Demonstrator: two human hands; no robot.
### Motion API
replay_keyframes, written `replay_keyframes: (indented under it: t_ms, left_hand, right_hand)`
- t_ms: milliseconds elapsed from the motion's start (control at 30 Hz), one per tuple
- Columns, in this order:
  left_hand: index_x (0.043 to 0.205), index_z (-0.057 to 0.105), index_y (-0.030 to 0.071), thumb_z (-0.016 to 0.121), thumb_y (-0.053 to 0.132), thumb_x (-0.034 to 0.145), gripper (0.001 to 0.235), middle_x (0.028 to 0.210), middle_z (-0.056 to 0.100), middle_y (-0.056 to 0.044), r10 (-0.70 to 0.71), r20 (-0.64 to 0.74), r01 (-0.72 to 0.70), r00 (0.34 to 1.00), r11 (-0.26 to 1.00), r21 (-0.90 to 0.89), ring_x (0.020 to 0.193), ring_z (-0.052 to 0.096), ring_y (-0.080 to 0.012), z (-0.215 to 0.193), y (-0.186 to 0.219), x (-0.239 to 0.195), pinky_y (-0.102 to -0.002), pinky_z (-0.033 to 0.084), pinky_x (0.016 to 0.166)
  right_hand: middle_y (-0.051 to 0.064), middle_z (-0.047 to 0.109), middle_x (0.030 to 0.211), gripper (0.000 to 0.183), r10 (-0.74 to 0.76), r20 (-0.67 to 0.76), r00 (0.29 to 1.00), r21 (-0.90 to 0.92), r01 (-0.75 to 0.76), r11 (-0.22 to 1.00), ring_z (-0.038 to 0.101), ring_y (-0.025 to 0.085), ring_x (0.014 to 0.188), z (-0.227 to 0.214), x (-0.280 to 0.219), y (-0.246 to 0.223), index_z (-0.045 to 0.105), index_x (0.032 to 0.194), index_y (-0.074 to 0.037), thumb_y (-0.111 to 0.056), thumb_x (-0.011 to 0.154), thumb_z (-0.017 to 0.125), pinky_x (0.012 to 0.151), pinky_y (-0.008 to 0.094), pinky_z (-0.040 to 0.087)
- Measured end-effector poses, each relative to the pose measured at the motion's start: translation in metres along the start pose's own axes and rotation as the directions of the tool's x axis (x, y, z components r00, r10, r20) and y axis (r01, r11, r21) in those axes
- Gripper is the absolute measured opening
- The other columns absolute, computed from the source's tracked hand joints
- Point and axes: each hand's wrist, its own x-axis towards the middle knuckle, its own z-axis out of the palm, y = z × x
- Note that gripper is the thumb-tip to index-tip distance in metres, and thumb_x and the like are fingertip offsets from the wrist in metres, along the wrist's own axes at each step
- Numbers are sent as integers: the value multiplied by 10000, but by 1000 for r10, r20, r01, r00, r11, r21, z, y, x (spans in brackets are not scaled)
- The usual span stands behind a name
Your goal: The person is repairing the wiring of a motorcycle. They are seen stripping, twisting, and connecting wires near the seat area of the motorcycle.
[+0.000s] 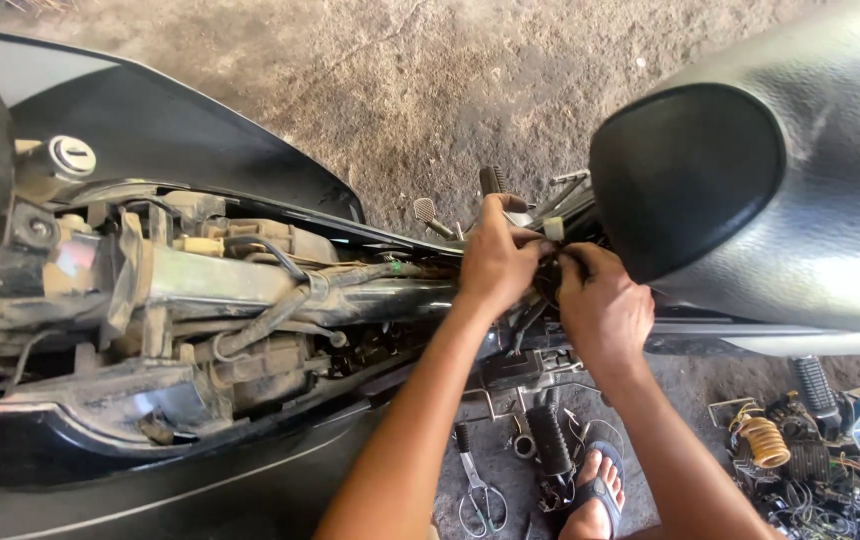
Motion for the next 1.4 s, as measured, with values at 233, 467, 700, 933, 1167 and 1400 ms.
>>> replay_keyframes:
  t_ms: [233,467,700,933,1167,1400]
  left_hand:
    - [1255,492,11,819,155,787,589,962,808,-126,-7,26,8,1000,999,-45,907,784,-247,-13,-2,9,-348,579,812]
    - [1325,462,17,823,147,746,694,909,808,-122,1,69,3,998,999,-53,866,789,-236,-13,2,14,-337,587,790]
    - [1255,424,-23,787,118,726,657,898,805,-119,-120,83,127,989,988,-89,821,785,-225,-18,10,21,-322,590,755]
    - [1229,416,-30,787,87,727,635,915,805,-139,-154,105,173,983,963,-208,814,784,-203,-13,-4,29,-314,608,722]
    - [1241,393,-42,774,47,762,618,951,795,-146,-196,174,235,965,941,-242,828,772,-202,-13,0,30,-328,610,701]
    - [1256,395,-48,802,62,767,646,945,806,-150,-100,152,126,983,977,-170,871,777,-189,-12,-8,29,-305,587,762]
  right_hand:
    - [121,760,1065,228,10,21,1000,-20,-9,1000,712,389,983,8,7,-5,782,1084,-150,-296,949,668,881,472,529]
    - [136,752,1059,240,92,60,994,-37,-90,995,705,388,987,12,13,-6,774,1107,-158,-306,959,657,877,475,523]
    - [109,757,1073,251,105,84,991,3,-106,994,714,358,988,16,18,-5,762,1120,-164,-324,963,648,868,460,520]
    - [123,771,954,275,248,134,959,-22,-247,969,743,329,928,17,24,-13,761,1134,-194,-378,964,646,872,438,537]
    - [138,766,913,312,307,159,938,-39,-304,952,737,356,925,16,27,-10,735,1141,-192,-426,969,625,867,450,534]
    - [138,762,895,266,277,117,954,-29,-276,961,738,367,916,15,21,-12,746,1093,-185,-394,942,681,846,452,544]
